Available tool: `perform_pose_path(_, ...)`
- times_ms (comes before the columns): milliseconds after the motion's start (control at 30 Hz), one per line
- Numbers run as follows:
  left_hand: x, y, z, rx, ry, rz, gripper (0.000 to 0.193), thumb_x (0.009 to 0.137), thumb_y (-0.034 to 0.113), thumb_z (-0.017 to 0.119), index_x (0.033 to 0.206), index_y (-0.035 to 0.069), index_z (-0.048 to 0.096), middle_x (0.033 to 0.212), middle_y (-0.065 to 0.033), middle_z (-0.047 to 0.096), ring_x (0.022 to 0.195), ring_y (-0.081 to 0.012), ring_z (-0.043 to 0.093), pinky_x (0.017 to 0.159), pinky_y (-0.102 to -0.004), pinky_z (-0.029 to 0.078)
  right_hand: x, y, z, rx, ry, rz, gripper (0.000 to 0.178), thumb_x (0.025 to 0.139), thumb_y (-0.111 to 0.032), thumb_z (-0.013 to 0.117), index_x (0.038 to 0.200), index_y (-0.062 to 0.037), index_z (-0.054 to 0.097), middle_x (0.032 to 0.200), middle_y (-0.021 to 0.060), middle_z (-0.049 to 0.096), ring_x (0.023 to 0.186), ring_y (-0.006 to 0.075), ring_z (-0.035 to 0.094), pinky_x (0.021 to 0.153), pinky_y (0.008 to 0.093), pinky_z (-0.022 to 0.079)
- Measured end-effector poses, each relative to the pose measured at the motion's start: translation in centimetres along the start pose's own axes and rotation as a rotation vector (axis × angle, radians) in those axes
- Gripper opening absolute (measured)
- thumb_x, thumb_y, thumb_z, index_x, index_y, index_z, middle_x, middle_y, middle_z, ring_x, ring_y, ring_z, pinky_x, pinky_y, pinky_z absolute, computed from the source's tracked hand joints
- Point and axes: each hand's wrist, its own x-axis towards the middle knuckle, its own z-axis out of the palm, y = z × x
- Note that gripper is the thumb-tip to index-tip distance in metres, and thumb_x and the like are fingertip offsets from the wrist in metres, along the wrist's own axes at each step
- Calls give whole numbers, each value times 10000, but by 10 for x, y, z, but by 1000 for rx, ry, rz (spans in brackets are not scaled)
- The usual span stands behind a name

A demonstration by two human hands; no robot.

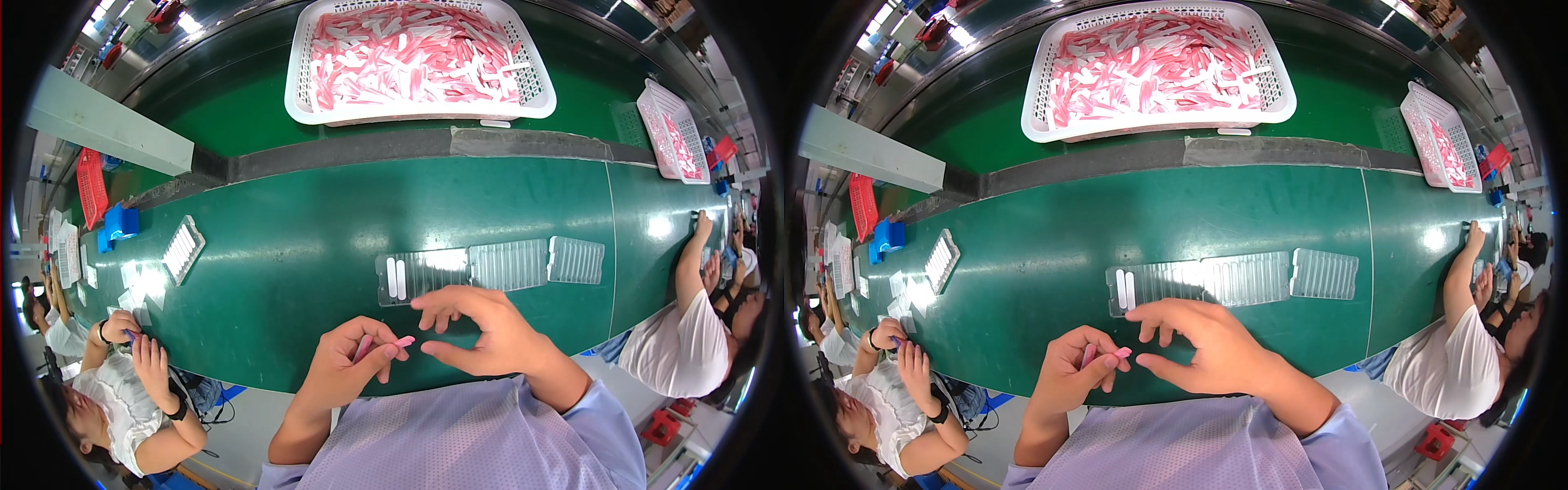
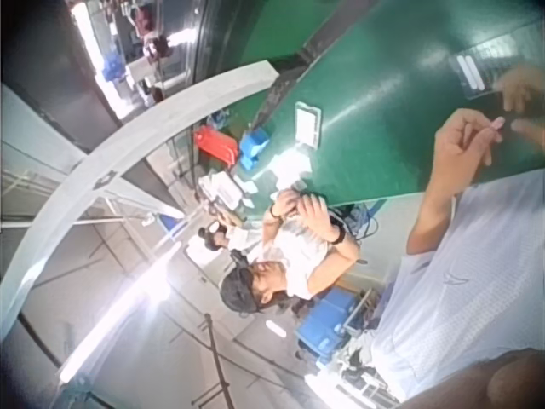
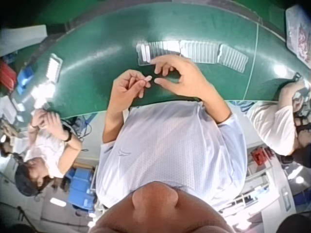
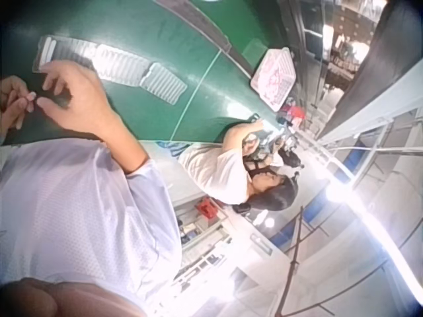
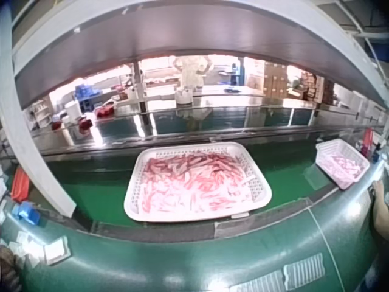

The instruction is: The person takes small nail files from a plastic basket and inserts them one by one into slots on clear plastic trays by hand.

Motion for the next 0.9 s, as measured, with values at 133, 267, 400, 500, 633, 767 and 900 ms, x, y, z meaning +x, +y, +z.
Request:
perform_pose_path(133, 1, 2, 2, -18, -41, -20, 38, 1000, -3, 646, 1005, -3, 609, 939, -157, 744, 616, -81, 613, 493, -203, 375, 0, 1, 8, -17, -40, 81, 367, 813, -46, 836, 1165, -54, 733, 909, 59, 736, 760, 163, 688, 656, 281, 512)
perform_pose_path(267, -3, 2, 0, -71, -47, 6, 78, 1002, -2, 643, 956, 15, 582, 936, -191, 752, 583, -77, 605, 484, -200, 373, 6, 3, 17, 98, 185, 87, 90, 853, -59, 806, 936, -62, 770, 764, 57, 672, 613, 171, 620, 564, 284, 492)
perform_pose_path(400, -6, -6, -11, -11, 6, 60, 99, 1012, 24, 644, 959, 29, 561, 906, -195, 756, 534, -74, 576, 526, -217, 413, 17, 16, 8, -298, 504, -320, 138, 798, 32, 780, 895, -64, 765, 717, 23, 632, 556, 160, 540, 518, 293, 412)
perform_pose_path(500, -6, -9, -13, -57, 60, 35, 88, 1026, 45, 632, 975, 51, 560, 865, -186, 752, 476, -73, 551, 421, -210, 317, 23, 27, -9, -793, 285, -570, 179, 737, -52, 785, 910, -95, 767, 792, -19, 605, 657, 159, 530, 595, 312, 399)
perform_pose_path(633, -6, -9, -12, -111, 71, 7, 59, 1039, 74, 624, 1011, 59, 574, 855, -172, 750, 470, -69, 542, 413, -203, 292, 24, 38, -10, -903, 0, -521, 238, 731, -135, 783, 967, -109, 771, 1007, 4, 627, 915, 186, 589, 771, 341, 448)
perform_pose_path(767, -8, -9, -16, -105, 75, 2, 51, 1037, 70, 627, 1061, 46, 590, 873, -176, 750, 485, -70, 551, 415, -203, 290, 24, 28, -9, -862, -101, -446, 307, 770, -154, 768, 1073, -110, 748, 1190, 54, 634, 1167, 248, 583, 930, 397, 465)
perform_pose_path(900, -7, -4, -11, -103, 78, -19, 75, 1029, 38, 620, 1101, 25, 603, 933, -184, 755, 534, -66, 567, 444, -195, 316, 23, 17, -10, -724, -47, -395, 341, 777, -164, 786, 1109, -110, 731, 1253, 71, 633, 1240, 280, 563, 958, 431, 455)
